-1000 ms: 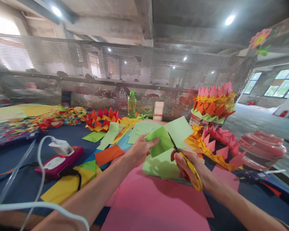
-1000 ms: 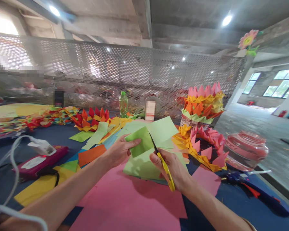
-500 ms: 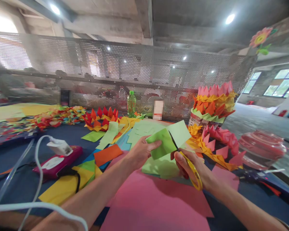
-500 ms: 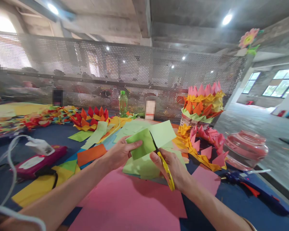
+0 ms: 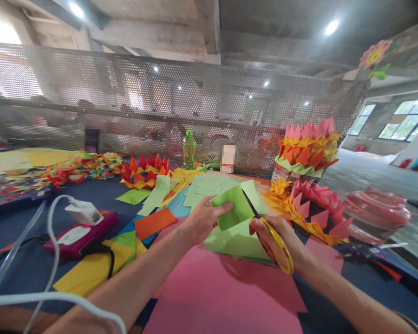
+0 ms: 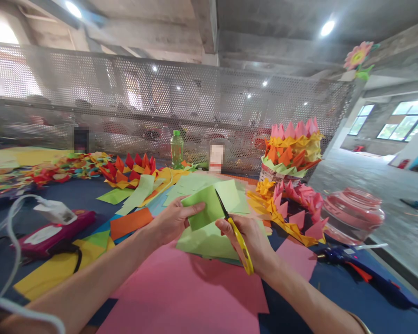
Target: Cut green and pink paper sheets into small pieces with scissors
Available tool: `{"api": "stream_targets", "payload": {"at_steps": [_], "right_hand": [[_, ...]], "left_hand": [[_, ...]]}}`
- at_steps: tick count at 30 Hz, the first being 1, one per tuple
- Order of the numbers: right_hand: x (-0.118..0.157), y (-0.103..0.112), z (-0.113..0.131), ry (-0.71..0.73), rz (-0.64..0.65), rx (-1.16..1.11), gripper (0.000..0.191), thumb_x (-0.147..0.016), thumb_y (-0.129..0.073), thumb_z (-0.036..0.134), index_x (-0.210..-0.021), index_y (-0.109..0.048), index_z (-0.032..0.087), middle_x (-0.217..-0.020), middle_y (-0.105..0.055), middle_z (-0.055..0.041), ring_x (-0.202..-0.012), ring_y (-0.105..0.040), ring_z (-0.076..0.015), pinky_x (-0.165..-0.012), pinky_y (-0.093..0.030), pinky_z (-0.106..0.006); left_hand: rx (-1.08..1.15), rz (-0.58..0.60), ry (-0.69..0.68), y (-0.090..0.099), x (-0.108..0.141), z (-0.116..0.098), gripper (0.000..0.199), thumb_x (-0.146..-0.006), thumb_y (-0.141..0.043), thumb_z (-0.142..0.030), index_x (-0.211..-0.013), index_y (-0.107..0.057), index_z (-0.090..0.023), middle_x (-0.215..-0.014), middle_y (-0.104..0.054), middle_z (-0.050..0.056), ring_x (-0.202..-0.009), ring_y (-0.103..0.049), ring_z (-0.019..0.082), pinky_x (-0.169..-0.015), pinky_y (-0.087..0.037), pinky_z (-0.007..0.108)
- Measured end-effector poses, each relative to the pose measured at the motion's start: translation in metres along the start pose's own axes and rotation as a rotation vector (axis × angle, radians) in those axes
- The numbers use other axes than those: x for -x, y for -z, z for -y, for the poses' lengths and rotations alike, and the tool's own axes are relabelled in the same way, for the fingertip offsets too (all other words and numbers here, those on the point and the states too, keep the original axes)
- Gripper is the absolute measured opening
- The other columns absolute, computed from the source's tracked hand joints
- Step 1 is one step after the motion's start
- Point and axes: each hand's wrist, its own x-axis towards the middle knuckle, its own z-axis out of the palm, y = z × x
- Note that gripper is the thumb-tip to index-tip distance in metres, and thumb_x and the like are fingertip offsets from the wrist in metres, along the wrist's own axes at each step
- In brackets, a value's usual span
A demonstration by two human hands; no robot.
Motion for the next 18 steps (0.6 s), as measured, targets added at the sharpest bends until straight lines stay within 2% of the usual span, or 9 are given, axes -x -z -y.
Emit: {"api": "stream_targets", "payload": {"at_steps": [4, 8, 13, 18], "right_hand": [[-0.001, 0.0, 0.0, -0.005, -0.005, 0.002, 0.047, -0.089, -0.04, 0.062, -0.073, -0.055, 0.021, -0.04, -0.043, 0.0063, -0.032, -0.044, -0.0106, -0.034, -0.03, -0.02], [0.0, 0.002, 0.006, 0.056, 0.034, 0.08, 0.043, -0.089, -0.041, 0.061, -0.074, -0.05, 0.022, -0.047, -0.045, 0.0058, -0.038, -0.053, -0.013, -0.036, -0.034, -0.02], [0.004, 0.007, 0.016, 0.068, 0.057, 0.06, 0.046, -0.089, -0.037, 0.064, -0.07, -0.045, 0.022, -0.049, -0.044, 0.0054, -0.042, -0.055, -0.0137, -0.043, -0.043, -0.024], [0.004, 0.007, 0.013, 0.04, 0.047, 0.052, 0.048, -0.089, -0.037, 0.065, -0.064, -0.041, 0.023, -0.045, -0.046, 0.0044, -0.04, -0.055, -0.0143, -0.042, -0.04, -0.024]], "left_hand": [[0.004, -0.011, 0.007, -0.001, 0.001, -0.002, 0.037, -0.064, -0.081, -0.031, -0.095, -0.071, -0.013, -0.086, -0.074, 0.011, -0.077, -0.07, 0.025, -0.072, -0.054, 0.035], [0.009, -0.023, 0.004, 0.0, 0.001, -0.001, 0.036, -0.064, -0.081, -0.029, -0.095, -0.071, -0.014, -0.09, -0.074, 0.01, -0.08, -0.069, 0.023, -0.073, -0.053, 0.032], [-0.022, 0.046, 0.0, 0.001, 0.002, 0.002, 0.037, -0.065, -0.08, -0.032, -0.095, -0.072, -0.013, -0.089, -0.074, 0.011, -0.076, -0.069, 0.022, -0.069, -0.052, 0.03], [-0.025, 0.09, -0.008, -0.001, 0.003, 0.005, 0.034, -0.068, -0.078, -0.032, -0.096, -0.072, -0.014, -0.088, -0.074, 0.01, -0.075, -0.069, 0.021, -0.07, -0.052, 0.029]]}}
